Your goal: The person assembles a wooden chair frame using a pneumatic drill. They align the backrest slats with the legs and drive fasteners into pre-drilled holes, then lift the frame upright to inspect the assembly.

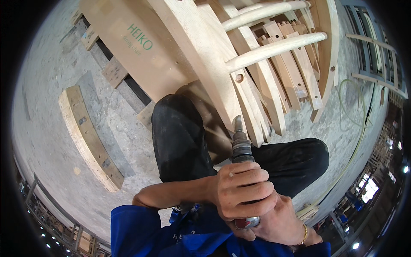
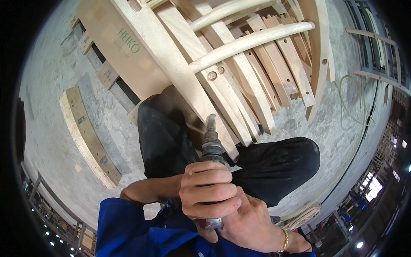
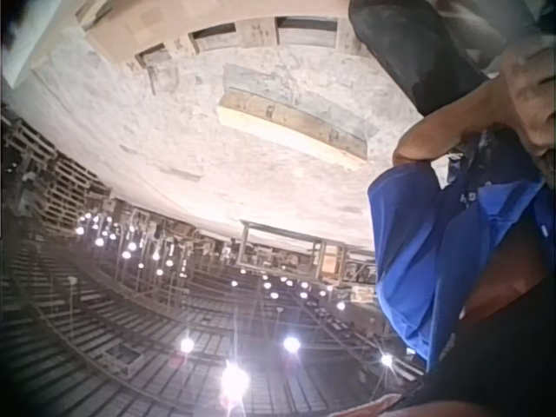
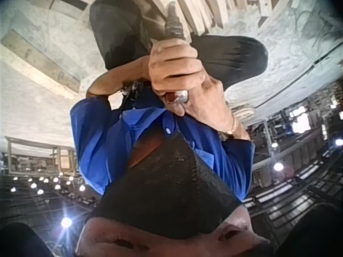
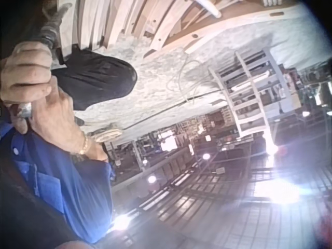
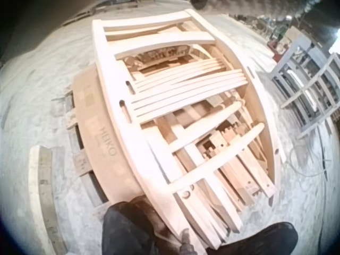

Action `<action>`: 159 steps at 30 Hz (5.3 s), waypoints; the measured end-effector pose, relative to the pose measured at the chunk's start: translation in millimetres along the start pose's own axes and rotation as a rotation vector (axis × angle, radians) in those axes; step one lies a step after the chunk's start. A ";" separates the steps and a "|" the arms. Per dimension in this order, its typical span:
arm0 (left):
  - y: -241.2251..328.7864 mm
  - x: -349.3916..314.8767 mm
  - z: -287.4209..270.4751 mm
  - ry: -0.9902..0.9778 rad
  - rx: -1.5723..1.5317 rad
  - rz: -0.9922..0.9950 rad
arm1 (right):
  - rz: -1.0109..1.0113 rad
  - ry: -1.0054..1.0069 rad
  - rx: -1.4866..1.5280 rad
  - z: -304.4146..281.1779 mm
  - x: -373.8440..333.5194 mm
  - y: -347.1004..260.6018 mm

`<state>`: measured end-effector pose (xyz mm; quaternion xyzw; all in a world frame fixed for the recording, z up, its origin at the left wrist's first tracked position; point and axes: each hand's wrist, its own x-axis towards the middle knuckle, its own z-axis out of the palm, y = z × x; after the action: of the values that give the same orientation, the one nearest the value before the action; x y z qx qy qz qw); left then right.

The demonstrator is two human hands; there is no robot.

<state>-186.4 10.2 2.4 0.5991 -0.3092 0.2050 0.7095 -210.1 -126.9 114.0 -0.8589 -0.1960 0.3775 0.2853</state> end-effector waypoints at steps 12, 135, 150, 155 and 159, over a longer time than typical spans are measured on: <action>-39.2 28.0 -65.0 0.499 0.279 -0.668 | 0.115 0.087 0.177 -6.1 7.6 -13.8; -59.8 -41.7 7.5 0.471 -0.074 -1.169 | 0.104 1.059 1.155 -3.1 -86.2 87.5; -37.4 -35.7 -13.1 0.106 0.772 -0.747 | -0.144 1.109 1.466 13.2 -108.2 112.7; -17.3 -19.8 -33.4 -0.625 1.243 -0.384 | -0.155 1.106 1.466 12.7 -112.7 115.8; -10.8 -0.5 -29.0 -0.846 1.292 -0.313 | -0.051 1.162 1.520 7.5 -109.1 111.5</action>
<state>-174.0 36.4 -8.5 0.9565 -0.2846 -0.0035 0.0633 -271.9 -269.4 97.3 -0.4928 0.2551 -0.0877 0.8273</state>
